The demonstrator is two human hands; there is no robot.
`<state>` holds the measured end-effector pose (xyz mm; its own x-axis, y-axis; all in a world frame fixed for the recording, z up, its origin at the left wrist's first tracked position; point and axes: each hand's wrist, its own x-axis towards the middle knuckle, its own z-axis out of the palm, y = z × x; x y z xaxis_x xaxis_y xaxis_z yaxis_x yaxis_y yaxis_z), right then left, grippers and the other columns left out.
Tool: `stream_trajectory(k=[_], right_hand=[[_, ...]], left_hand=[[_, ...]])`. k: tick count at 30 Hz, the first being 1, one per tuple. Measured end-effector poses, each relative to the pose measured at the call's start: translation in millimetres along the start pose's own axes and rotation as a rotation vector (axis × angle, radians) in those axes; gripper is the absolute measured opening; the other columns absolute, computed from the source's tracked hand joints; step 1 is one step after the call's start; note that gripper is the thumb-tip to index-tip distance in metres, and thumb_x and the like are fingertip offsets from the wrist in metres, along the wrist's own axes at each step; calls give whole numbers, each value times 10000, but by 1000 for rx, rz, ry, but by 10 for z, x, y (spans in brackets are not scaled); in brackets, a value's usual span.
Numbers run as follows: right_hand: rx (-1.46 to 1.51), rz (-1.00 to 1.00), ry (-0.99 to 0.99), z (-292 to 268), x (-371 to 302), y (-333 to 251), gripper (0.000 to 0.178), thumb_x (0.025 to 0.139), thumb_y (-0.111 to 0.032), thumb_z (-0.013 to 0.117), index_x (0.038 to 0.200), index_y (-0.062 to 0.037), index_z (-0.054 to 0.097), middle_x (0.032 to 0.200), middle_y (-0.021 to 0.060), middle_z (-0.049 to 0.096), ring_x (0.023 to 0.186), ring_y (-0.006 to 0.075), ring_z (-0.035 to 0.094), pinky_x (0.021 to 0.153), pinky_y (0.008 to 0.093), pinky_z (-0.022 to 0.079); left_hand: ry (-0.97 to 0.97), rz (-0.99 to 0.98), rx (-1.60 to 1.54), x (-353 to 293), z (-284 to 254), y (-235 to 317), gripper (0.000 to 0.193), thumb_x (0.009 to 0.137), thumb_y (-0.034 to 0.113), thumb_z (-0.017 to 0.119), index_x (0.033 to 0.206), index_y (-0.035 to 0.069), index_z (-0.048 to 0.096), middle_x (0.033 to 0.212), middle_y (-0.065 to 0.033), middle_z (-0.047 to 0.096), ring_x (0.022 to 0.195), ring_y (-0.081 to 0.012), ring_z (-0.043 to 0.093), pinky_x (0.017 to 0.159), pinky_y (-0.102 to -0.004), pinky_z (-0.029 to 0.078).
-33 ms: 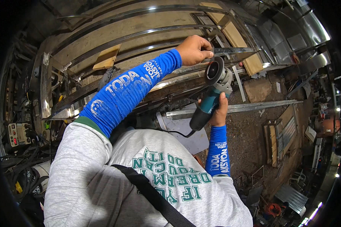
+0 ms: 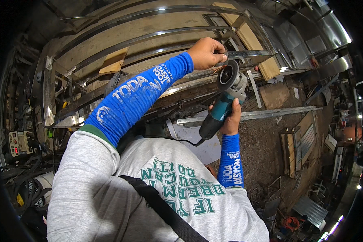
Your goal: The person positions a wooden board inside a metal frame, then uses an angle grinder to smooth the frame's edges. They repeatedly check fit and alignment with a metal square before continuing to grind.
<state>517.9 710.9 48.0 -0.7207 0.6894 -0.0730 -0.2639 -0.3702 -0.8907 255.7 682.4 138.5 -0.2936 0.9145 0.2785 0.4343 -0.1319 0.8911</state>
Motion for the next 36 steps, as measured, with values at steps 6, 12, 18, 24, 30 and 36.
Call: stream_trajectory(k=[6,12,18,24,30,36], right_hand=[[92,-71,110,323,-53,156,641,1031,-589,550,1209,26,566,941,156,682,781,279,741,727,420,652],[86,-65,110,420,-53,274,665,1037,-670,472,1268,-58,597,973,149,727,844,309,753,764,420,633],[79,-39,69,350,-39,264,698,1024,-691,477,1267,-49,603,967,148,726,835,308,754,755,412,636],[74,-29,54,144,-9,157,647,1035,-593,533,1216,26,585,986,179,696,801,281,744,722,406,648],[-73,33,-12,-90,33,-12,728,973,-698,555,1226,-18,613,970,159,709,818,294,736,716,420,627],[-161,12,11,-75,18,-239,658,1017,-604,561,1170,35,601,907,166,696,739,267,738,674,374,633]], left_hand=[[2,8,-20,24,26,-10,236,891,219,775,927,-14,759,795,-147,716,735,-198,653,731,-371,521],[31,49,-10,53,37,-89,241,884,224,778,910,-15,756,780,-148,712,721,-201,653,722,-374,521],[18,26,-30,22,9,-12,232,892,211,775,906,-19,750,756,-136,696,709,-178,630,705,-367,513],[7,40,-71,14,1,-68,214,900,192,771,887,-20,741,733,-109,679,694,-149,599,680,-353,499],[-11,21,-67,-14,-4,-14,200,924,177,762,895,-19,730,733,-61,649,697,-123,561,664,-333,473],[-25,46,-45,-49,-2,20,211,967,170,742,897,-25,704,713,11,588,695,-74,494,634,-298,431]])
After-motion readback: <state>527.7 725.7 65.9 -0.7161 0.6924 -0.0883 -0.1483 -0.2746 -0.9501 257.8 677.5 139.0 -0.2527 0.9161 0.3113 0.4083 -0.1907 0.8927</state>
